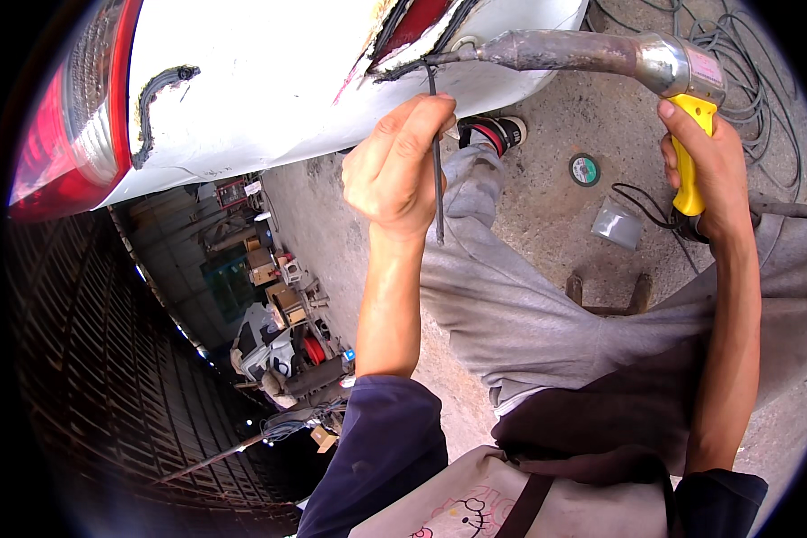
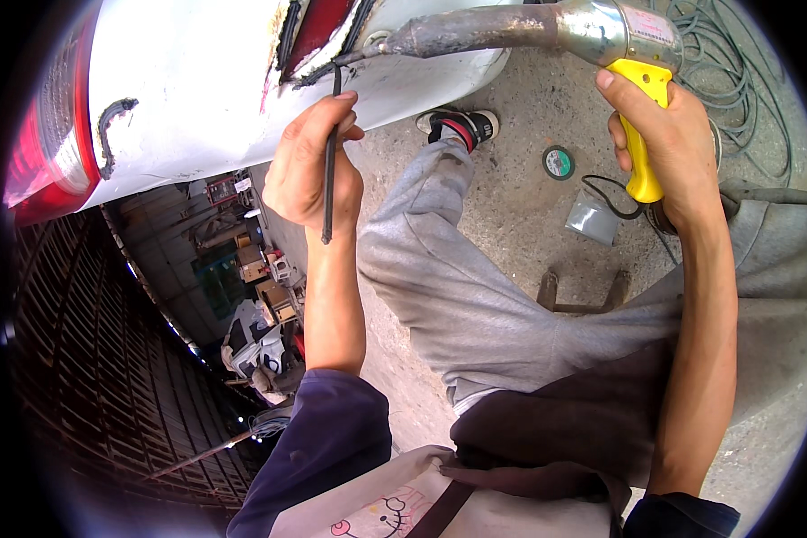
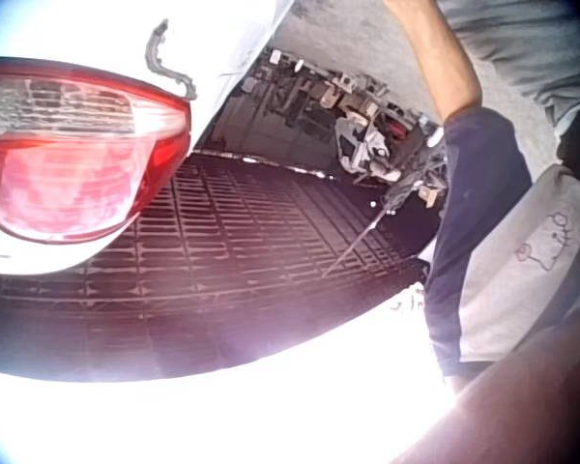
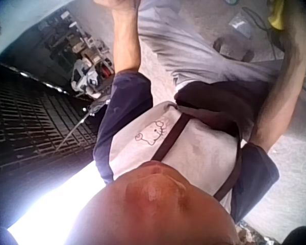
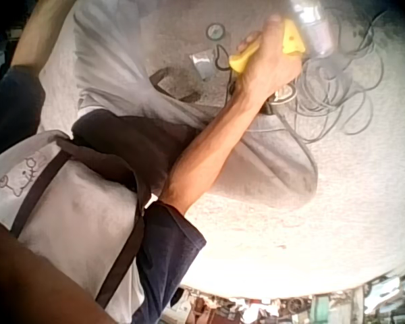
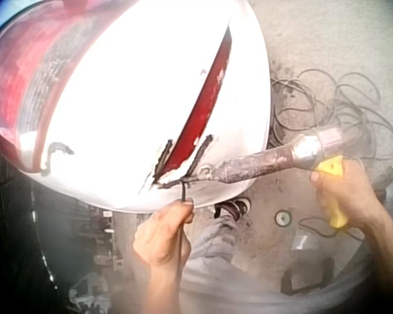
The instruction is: The person uses a heat gun and a metal rod to apply heat and pressure to a damaged area on the rear bumper of a white car. They repeatedly heat the plastic and push the rod into the crack to reshape the material.
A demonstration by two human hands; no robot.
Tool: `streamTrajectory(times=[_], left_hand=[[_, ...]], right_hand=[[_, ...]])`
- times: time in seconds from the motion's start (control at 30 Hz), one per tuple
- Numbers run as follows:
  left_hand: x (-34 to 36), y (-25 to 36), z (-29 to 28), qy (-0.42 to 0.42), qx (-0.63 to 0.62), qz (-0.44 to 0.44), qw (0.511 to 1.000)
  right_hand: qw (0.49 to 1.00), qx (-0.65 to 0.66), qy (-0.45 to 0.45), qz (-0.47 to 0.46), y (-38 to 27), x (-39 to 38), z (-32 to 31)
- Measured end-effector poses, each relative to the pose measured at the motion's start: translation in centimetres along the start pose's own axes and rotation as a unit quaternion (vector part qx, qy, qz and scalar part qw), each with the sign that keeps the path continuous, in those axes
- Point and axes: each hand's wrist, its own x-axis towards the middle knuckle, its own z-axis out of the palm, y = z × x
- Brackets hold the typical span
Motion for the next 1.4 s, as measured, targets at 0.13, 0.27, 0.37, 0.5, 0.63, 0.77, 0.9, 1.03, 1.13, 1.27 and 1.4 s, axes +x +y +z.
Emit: streamTrajectory(times=[0.13, 0.27, 0.37, 0.5, 0.63, 0.77, 0.9, 1.03, 1.13, 1.27, 1.4], left_hand=[[0.0, 0.0, 0.1, 0.002, 0.0, -0.001, 1.0], [0.0, 0.0, 0.1, -0.002, 0.003, -0.002, 1.0], [0.1, -0.1, 0.1, 0.002, 0.005, 0.003, 1.0], [0.0, -0.3, 0.2, 0.009, 0.002, 0.006, 1.0], [0.0, -0.4, 0.1, 0.006, 0.002, 0.007, 1.0], [0.1, -0.3, 0.1, 0.008, -0.004, 0.005, 1.0], [0.0, -0.4, 0.3, 0.009, -0.013, 0.013, 1.0], [-0.1, -0.5, 0.7, 0.018, -0.023, 0.022, 0.999], [0.2, -0.1, 0.6, 0.016, -0.011, 0.028, 0.999], [-0.4, 1.0, 2.2, 0.022, 0.002, -0.006, 1.0], [-2.8, 4.4, 4.3, 0.078, -0.119, -0.201, 0.969]], right_hand=[[1.0, 0.001, -0.002, -0.001, 0.1, 0.0, 0.0], [1.0, -0.004, 0.001, -0.002, 0.1, 0.1, -0.1], [1.0, 0.0, 0.0, -0.002, 0.2, 0.1, 0.0], [1.0, 0.001, -0.003, -0.003, 0.2, 0.1, 0.0], [1.0, 0.008, 0.001, -0.001, 0.1, 0.1, 0.0], [1.0, 0.009, -0.002, -0.003, 0.2, 0.0, -0.1], [1.0, 0.008, -0.001, -0.002, 0.1, -0.1, -0.2], [1.0, -0.01, 0.01, -0.005, 0.0, -0.4, -0.4], [1.0, -0.01, 0.022, -0.014, -0.4, -0.9, -0.5], [0.998, 0.032, 0.049, -0.022, -0.6, -1.8, -1.0], [0.992, 0.032, 0.11, -0.056, -0.7, -3.5, -2.9]])
